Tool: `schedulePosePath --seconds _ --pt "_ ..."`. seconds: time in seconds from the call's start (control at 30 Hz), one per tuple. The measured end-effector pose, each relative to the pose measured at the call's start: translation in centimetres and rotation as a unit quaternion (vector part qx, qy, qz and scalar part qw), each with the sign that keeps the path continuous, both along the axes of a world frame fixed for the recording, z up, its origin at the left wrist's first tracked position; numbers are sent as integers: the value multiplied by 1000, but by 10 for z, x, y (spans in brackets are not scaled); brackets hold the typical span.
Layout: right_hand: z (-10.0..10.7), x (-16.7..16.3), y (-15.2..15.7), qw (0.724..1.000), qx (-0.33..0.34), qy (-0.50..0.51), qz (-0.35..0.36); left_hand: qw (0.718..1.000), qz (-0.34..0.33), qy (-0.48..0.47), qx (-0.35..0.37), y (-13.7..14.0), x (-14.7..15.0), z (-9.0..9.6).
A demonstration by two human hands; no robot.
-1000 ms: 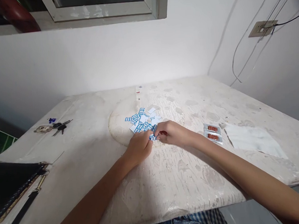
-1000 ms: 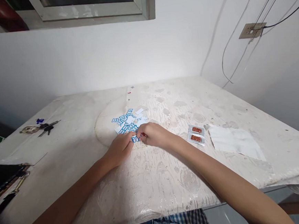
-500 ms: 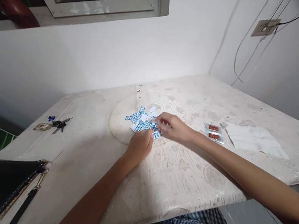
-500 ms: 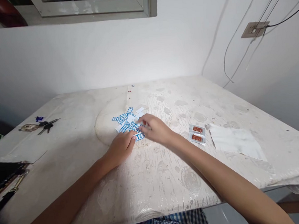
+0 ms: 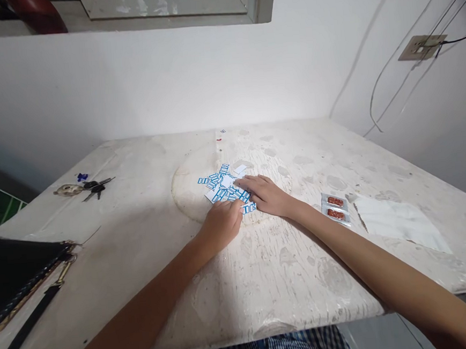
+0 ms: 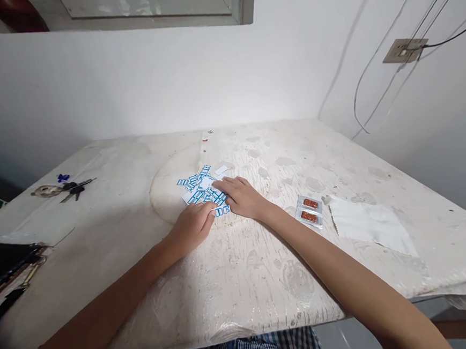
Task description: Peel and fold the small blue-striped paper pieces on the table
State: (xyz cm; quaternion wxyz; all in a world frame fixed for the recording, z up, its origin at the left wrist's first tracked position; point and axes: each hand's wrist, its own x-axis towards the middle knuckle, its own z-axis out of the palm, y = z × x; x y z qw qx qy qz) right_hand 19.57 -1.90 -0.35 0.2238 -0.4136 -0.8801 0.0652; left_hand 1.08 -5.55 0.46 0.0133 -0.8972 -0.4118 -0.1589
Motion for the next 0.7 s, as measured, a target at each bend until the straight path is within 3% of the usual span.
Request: schedulePosePath --seconds 0.4,0.7 --pt "2 0 1 998 59 0 7 1000 10 -1 23 0 -2 1" --pt "6 -1 -8 999 39 -1 -5 1000 16 1 24 -1 -2 5"
